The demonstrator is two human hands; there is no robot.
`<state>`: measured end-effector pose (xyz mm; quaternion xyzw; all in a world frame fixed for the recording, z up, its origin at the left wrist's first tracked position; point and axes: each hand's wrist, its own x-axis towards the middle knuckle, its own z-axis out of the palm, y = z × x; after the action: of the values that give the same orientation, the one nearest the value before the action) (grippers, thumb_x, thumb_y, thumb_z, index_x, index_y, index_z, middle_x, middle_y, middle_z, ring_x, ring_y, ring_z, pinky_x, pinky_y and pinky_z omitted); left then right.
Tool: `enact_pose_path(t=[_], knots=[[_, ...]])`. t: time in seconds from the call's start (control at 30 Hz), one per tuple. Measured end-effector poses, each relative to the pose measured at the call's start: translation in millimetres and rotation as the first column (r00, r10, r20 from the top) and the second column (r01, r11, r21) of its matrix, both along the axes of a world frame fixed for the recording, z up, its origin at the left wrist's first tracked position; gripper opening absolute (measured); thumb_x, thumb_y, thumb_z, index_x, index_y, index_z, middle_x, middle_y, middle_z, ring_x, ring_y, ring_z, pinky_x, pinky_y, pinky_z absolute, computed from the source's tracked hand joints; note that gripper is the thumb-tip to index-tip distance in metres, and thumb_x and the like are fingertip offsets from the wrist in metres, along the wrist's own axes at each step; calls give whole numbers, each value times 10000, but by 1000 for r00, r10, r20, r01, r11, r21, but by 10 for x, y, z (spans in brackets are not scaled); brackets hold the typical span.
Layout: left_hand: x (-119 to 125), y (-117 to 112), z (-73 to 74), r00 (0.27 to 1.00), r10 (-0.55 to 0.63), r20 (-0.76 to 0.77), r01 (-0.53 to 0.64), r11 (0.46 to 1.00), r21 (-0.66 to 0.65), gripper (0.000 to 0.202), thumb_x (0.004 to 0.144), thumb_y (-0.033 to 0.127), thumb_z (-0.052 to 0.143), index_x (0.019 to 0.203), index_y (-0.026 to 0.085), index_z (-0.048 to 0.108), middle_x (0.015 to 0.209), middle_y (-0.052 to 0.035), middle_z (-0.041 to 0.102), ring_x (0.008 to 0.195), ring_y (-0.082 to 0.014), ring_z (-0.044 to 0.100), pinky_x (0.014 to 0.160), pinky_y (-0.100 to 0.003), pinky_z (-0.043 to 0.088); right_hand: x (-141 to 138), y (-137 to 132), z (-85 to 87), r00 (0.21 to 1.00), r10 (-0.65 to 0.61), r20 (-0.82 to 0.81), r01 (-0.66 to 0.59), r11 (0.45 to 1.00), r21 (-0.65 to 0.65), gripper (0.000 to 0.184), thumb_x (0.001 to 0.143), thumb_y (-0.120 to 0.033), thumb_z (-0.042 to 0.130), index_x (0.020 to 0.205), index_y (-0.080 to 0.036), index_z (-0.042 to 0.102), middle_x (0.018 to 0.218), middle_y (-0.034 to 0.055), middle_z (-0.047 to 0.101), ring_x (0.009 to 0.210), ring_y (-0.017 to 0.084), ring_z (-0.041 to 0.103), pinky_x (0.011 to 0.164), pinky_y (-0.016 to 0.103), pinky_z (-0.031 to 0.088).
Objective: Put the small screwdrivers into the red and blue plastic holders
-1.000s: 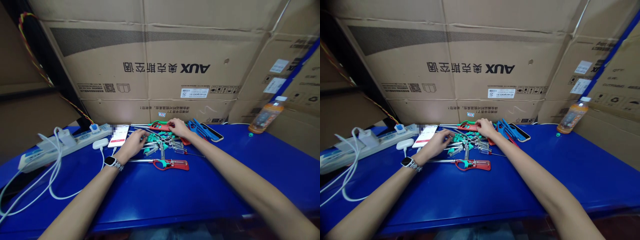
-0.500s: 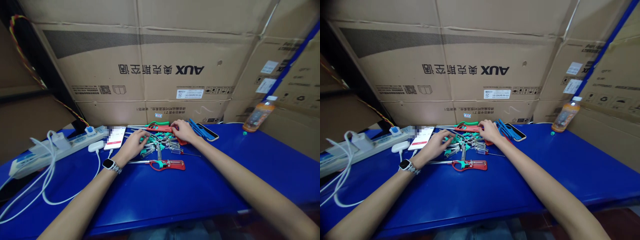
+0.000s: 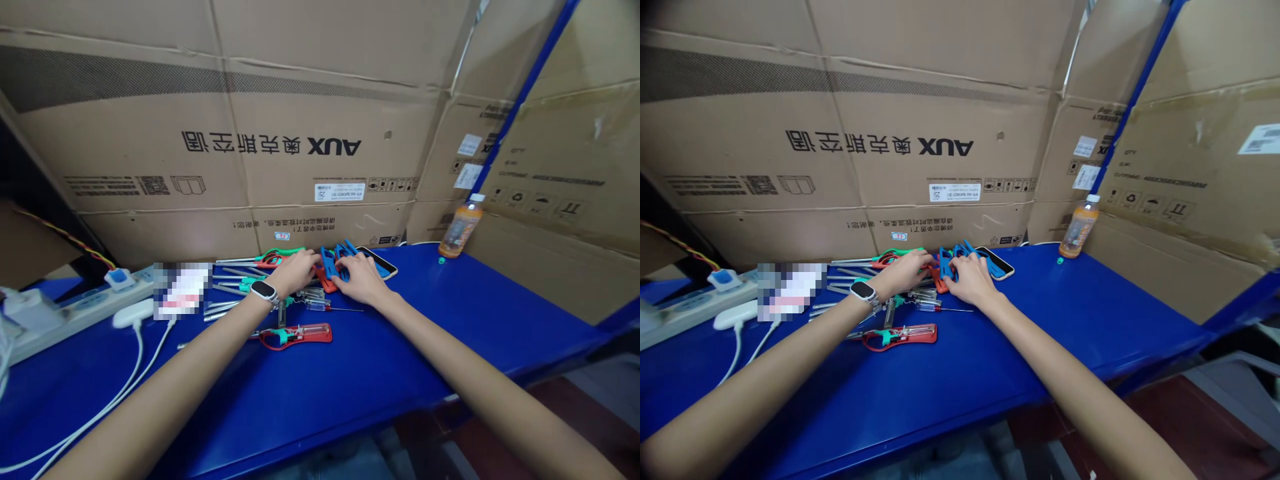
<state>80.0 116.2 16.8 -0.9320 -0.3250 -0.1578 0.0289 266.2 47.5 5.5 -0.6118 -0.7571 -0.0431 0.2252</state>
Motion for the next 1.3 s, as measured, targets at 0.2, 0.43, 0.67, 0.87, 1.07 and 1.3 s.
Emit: enact_pose_path(t=[0.2, 0.43, 0.67, 0.87, 1.07, 1.3], knots=[[73, 132, -51, 998, -19, -66, 15, 998, -58, 197, 817, 107, 544, 947, 182, 673, 945, -86, 693, 944, -258, 619, 814, -333, 485, -3, -5, -82, 998, 26, 59, -27, 1000, 16, 158, 842, -324, 649, 943, -203, 656, 1030, 65, 709, 985, 266, 497, 817, 372, 291], [50, 212, -93, 994, -90, -60, 79, 985, -156, 261, 788, 157, 561, 1023, 209, 663, 935, -47, 731, 864, -225, 656, 756, -303, 484, 117, 37, -109, 999, 36, -20, -36, 999, -5, 125, 886, -252, 622, 997, -208, 658, 1042, 66, 713, 1016, 247, 508, 853, 371, 296], [124, 310, -87, 994, -96, -46, 86, 978, -188, 315, 698, 125, 609, 1001, 188, 664, 893, -50, 723, 828, -221, 658, 705, -286, 484, 85, -24, -99, 999, -7, -42, 7, 1000, -11, 137, 892, -257, 571, 974, -199, 664, 1062, 84, 697, 1019, 263, 501, 854, 383, 315], [99, 177, -101, 996, -83, 26, 85, 992, -98, 321, 755, 87, 522, 1042, 164, 643, 1029, -99, 631, 967, -246, 608, 841, -343, 478, 206, -86, -121, 989, -86, -121, 94, 994, 63, 221, 867, -215, 527, 1064, -205, 627, 1131, 94, 623, 1065, 263, 513, 864, 381, 368], [308, 106, -95, 984, -164, 64, 167, 985, -50, 239, 873, 142, 471, 1033, 192, 641, 1081, -81, 610, 1014, -234, 575, 926, -378, 452, 234, -144, -78, 980, -198, -2, 198, 979, -38, 432, 799, -453, 645, 1141, -193, 594, 1131, 133, 630, 1064, 318, 561, 888, 439, 388], [488, 56, -103, 988, -150, 42, 151, 988, -32, 217, 852, 356, 610, 964, 192, 698, 1054, -99, 602, 1003, -291, 568, 881, -430, 458, 328, -30, -122, 926, -183, -331, 173, 983, -59, 330, 794, -263, 621, 1116, -194, 602, 797, 45, 695, 778, 228, 652, 721, 321, 440]])
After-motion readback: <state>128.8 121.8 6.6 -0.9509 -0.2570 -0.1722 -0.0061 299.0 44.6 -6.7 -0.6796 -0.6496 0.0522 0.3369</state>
